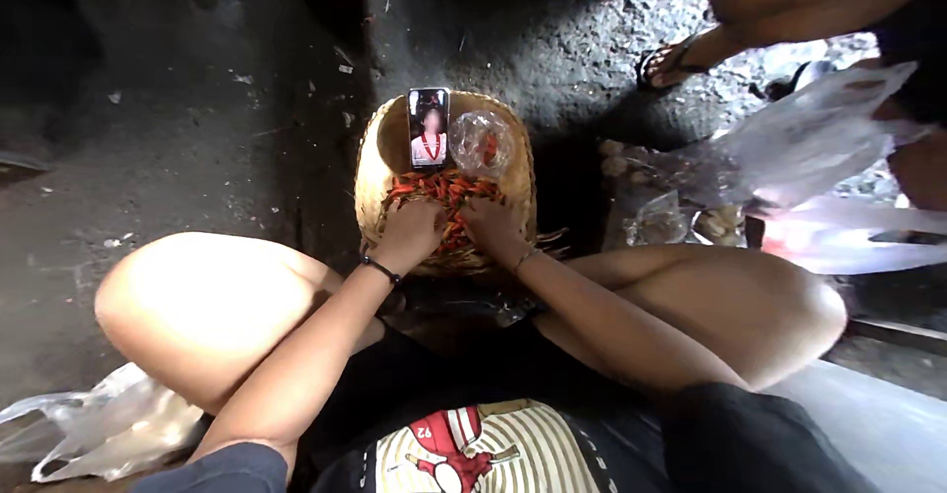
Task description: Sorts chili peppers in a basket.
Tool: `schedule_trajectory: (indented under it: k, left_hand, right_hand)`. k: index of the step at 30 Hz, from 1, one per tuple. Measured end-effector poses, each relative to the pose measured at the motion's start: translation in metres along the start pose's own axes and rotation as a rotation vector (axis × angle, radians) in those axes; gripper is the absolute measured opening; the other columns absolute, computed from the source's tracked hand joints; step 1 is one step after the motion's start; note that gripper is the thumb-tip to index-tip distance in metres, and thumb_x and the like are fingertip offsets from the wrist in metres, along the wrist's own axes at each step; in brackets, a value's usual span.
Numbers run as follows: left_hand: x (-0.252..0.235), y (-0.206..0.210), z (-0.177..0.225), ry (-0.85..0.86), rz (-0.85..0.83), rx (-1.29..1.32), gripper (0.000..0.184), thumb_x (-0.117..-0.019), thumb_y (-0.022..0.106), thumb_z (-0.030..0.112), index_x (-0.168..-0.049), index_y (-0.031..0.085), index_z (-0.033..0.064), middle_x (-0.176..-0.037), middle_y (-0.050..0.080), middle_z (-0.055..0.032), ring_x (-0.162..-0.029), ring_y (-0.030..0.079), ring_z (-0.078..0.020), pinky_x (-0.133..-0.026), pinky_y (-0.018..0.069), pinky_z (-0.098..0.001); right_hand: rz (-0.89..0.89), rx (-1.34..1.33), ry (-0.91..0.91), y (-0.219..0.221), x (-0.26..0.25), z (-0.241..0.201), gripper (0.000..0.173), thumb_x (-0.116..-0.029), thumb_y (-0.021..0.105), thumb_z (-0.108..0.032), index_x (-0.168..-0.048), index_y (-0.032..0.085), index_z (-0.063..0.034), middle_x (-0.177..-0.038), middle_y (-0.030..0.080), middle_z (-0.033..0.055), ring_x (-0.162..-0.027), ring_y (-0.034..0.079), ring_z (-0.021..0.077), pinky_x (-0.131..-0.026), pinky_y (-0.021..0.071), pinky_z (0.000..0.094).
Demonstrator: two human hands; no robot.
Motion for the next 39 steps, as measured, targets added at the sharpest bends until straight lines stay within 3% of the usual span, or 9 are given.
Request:
schedule_trajectory:
  k: [3,6,10,12,16,23,30,33,39]
  left_hand:
    - [0.002,-0.002,-0.001,0.025,0.067,0.052,0.022,-0.0996,0.067,0.017,-0.119,0.073,0.0076,-0.126,0.068,-0.0188,-0.120,0.063,-0.0400,-0.108,0.0413,-0.0673]
    - [0.005,-0.008,-0.004,-0.002,0.085,0.165,0.026,-0.0984,0.067,0.014,-0.123,0.070,0.0049,-0.125,0.067,-0.0215,-0.116,0.064,-0.0418,-0.100,0.0485,-0.0647]
    - [0.013,-0.012,-0.003,-0.054,0.048,0.401,0.033,-0.1024,0.064,0.017,-0.133,0.064,0.0034,-0.127,0.067,-0.0218,-0.115,0.066,-0.0400,-0.098,0.0519,-0.0595]
    - [0.016,-0.016,0.000,-0.028,0.063,0.489,0.029,-0.1027,0.065,0.018,-0.127,0.067,0.0029,-0.123,0.070,-0.0198,-0.110,0.068,-0.0368,-0.096,0.0533,-0.0564]
    - [0.009,-0.020,0.001,0.028,0.111,0.581,0.018,-0.1016,0.067,0.015,-0.111,0.072,0.0010,-0.106,0.073,-0.0157,-0.096,0.070,-0.0271,-0.089,0.0562,-0.0487]
    - [0.009,-0.009,-0.003,0.078,0.151,0.585,0.017,-0.0995,0.070,0.016,-0.109,0.070,0.0017,-0.101,0.072,-0.0159,-0.088,0.070,-0.0278,-0.081,0.0577,-0.0475]
    - [0.012,-0.014,0.001,0.109,0.150,0.565,0.021,-0.1053,0.061,0.020,-0.116,0.068,0.0038,-0.108,0.072,-0.0135,-0.094,0.070,-0.0261,-0.086,0.0579,-0.0480]
    - [0.012,-0.018,0.003,0.138,0.154,0.604,0.021,-0.1064,0.058,0.020,-0.116,0.068,0.0041,-0.109,0.072,-0.0126,-0.095,0.070,-0.0237,-0.087,0.0580,-0.0462]
    - [0.009,-0.013,-0.002,0.230,0.189,0.645,0.017,-0.1048,0.060,0.015,-0.110,0.070,0.0024,-0.102,0.073,-0.0122,-0.088,0.071,-0.0229,-0.082,0.0589,-0.0432]
  right_hand:
    - [-0.061,-0.207,0.108,-0.009,0.000,0.006,0.026,-0.0959,0.070,-0.011,-0.119,0.067,-0.0001,-0.119,0.066,0.0241,-0.113,0.065,0.0415,-0.097,0.0530,0.0575]
    - [-0.015,-0.541,0.188,-0.022,0.002,0.010,0.028,-0.1015,0.065,-0.017,-0.127,0.067,-0.0054,-0.125,0.067,0.0204,-0.113,0.066,0.0374,-0.097,0.0527,0.0578]
    - [-0.010,-0.914,0.274,-0.035,0.010,0.008,0.024,-0.1020,0.066,-0.025,-0.122,0.067,-0.0112,-0.114,0.069,0.0103,-0.096,0.067,0.0215,-0.084,0.0567,0.0428]
    - [-0.021,-1.108,0.349,-0.033,0.014,0.005,0.023,-0.1017,0.065,-0.026,-0.120,0.066,-0.0117,-0.103,0.067,0.0051,-0.080,0.060,0.0116,-0.069,0.0509,0.0298]
    - [-0.019,-1.369,0.477,-0.024,0.016,0.004,0.020,-0.1012,0.066,-0.024,-0.115,0.067,-0.0100,-0.088,0.064,-0.0007,-0.063,0.053,0.0046,-0.057,0.0466,0.0207]
    - [0.006,-1.419,0.504,-0.029,0.020,0.002,0.015,-0.1004,0.066,-0.022,-0.111,0.066,-0.0115,-0.082,0.060,-0.0019,-0.060,0.049,0.0042,-0.054,0.0433,0.0195]
    - [0.073,-1.211,0.337,-0.040,0.019,0.002,0.026,-0.1034,0.063,-0.032,-0.119,0.066,-0.0112,-0.102,0.066,0.0032,-0.080,0.060,0.0100,-0.070,0.0527,0.0289]
    - [0.127,-1.148,0.323,-0.048,0.019,0.001,0.026,-0.1040,0.061,-0.035,-0.113,0.068,-0.0123,-0.092,0.064,0.0010,-0.068,0.053,0.0073,-0.060,0.0457,0.0234]
    - [0.086,-1.465,0.375,-0.040,0.016,0.002,0.018,-0.1020,0.065,-0.032,-0.101,0.067,-0.0146,-0.087,0.064,-0.0034,-0.070,0.057,0.0043,-0.066,0.0521,0.0213]
Point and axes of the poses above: each hand's wrist, its own x-axis away from the middle knuckle, its own y-axis out of the palm, z = x × y, the point moved 7 cm from there along -x, towards the middle knuckle
